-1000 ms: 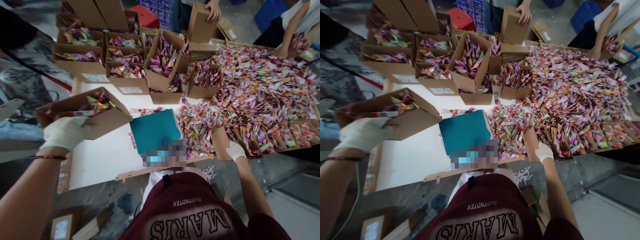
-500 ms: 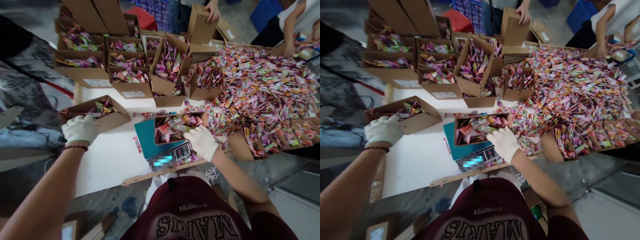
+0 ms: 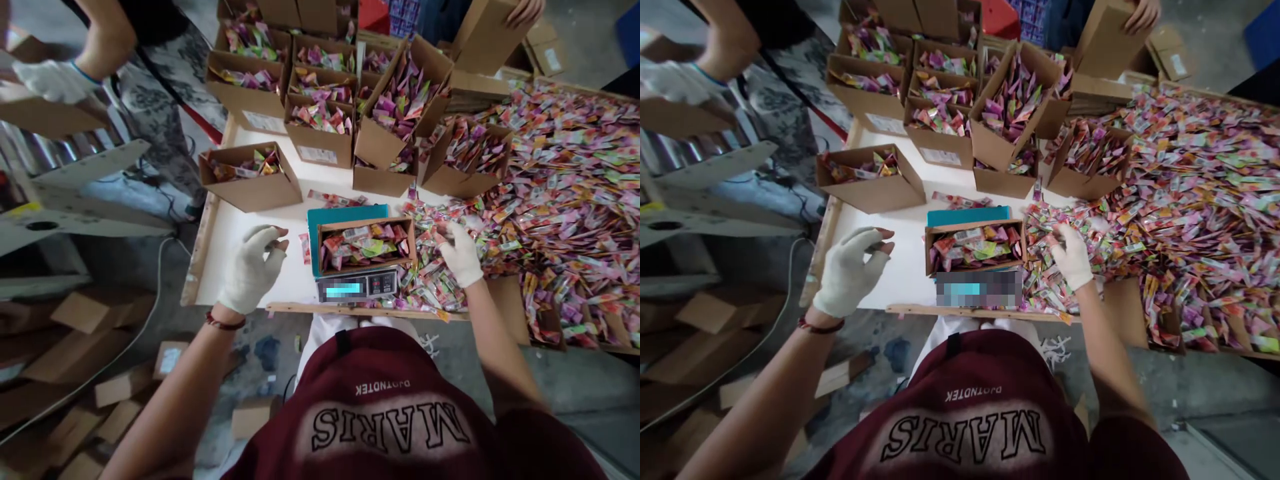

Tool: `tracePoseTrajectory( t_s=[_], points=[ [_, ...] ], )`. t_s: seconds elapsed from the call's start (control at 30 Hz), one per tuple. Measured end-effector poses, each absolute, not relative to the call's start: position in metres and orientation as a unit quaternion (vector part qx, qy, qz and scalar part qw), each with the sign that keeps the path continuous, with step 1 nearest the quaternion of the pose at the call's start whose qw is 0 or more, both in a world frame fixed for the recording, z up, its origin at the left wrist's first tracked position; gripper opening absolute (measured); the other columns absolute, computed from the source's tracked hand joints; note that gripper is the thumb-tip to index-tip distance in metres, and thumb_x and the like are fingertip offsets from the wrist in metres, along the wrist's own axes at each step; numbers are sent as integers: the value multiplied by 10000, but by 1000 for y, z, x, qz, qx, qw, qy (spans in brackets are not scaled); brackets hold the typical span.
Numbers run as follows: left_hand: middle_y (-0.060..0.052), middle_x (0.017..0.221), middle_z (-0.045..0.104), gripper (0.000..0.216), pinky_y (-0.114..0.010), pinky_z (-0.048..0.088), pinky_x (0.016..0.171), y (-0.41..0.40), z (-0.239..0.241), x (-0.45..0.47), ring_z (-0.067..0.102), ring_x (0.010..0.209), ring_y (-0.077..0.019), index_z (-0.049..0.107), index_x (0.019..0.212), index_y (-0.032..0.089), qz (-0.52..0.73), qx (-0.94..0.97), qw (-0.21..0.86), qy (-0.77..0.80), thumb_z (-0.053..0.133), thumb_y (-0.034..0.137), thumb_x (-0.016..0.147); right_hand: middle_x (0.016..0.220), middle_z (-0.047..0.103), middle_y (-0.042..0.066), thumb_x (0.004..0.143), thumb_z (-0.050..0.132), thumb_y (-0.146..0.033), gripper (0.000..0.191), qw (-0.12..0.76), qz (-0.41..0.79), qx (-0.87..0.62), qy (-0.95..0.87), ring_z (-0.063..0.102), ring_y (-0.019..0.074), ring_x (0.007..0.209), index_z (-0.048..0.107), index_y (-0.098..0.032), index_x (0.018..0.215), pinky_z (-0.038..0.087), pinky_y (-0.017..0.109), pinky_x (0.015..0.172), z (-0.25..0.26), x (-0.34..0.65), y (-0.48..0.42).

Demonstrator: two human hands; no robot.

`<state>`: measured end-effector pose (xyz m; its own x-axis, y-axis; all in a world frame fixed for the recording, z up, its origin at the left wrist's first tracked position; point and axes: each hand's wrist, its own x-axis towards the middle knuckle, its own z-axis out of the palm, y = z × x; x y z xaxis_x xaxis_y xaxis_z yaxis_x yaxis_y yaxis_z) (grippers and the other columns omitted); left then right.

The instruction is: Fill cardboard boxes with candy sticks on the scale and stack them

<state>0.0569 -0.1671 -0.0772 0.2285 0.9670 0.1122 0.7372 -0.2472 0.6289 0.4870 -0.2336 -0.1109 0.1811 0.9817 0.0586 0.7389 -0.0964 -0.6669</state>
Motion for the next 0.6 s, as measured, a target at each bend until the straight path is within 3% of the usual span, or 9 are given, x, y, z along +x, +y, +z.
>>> tracePoseTrajectory(
  t_s=[0.13,0.27,0.33,0.4,0.6],
  points=[
    [-80,1052,708,218,-322,555,757,-178,-55,74,655,755,-168,710,1008,176,241,767,206,558,573,329,936,1102,709,125,915,583,-323,298,318,184,-731,-575,681,253,968,679,-168,1151,571,455,929,-137,494,-244],
    [-97,1039,720,259,-350,547,779,-177,-36,102,683,858,-218,730,1012,175,207,802,185,529,534,333,950,1076,684,100,959,577,-318,233,392,104,-634,-659,661,226,954,695,-194,1117,565,402,915,-96,455,-233],
    [-113,1067,727,293,-371,543,791,-175,-28,121,692,922,-250,737,1013,172,161,820,168,523,490,321,958,1071,682,100,983,557,-306,223,380,106,-589,-705,652,229,999,696,-193,1116,549,396,941,-68,435,-220],
    [-120,1092,728,327,-375,533,766,-174,-22,140,698,928,-261,740,1023,170,102,832,147,526,452,314,969,1086,688,103,1014,516,-301,241,318,136,-558,-754,642,229,1039,699,-187,1122,532,382,955,-48,415,-207],
    [-131,1068,716,312,-367,489,689,-174,-18,170,698,853,-261,725,1023,158,-40,824,94,557,450,296,967,1139,719,116,1005,502,-255,279,2,191,-524,-830,668,259,1030,697,-182,1191,503,361,853,-43,347,-175]
  ],
)
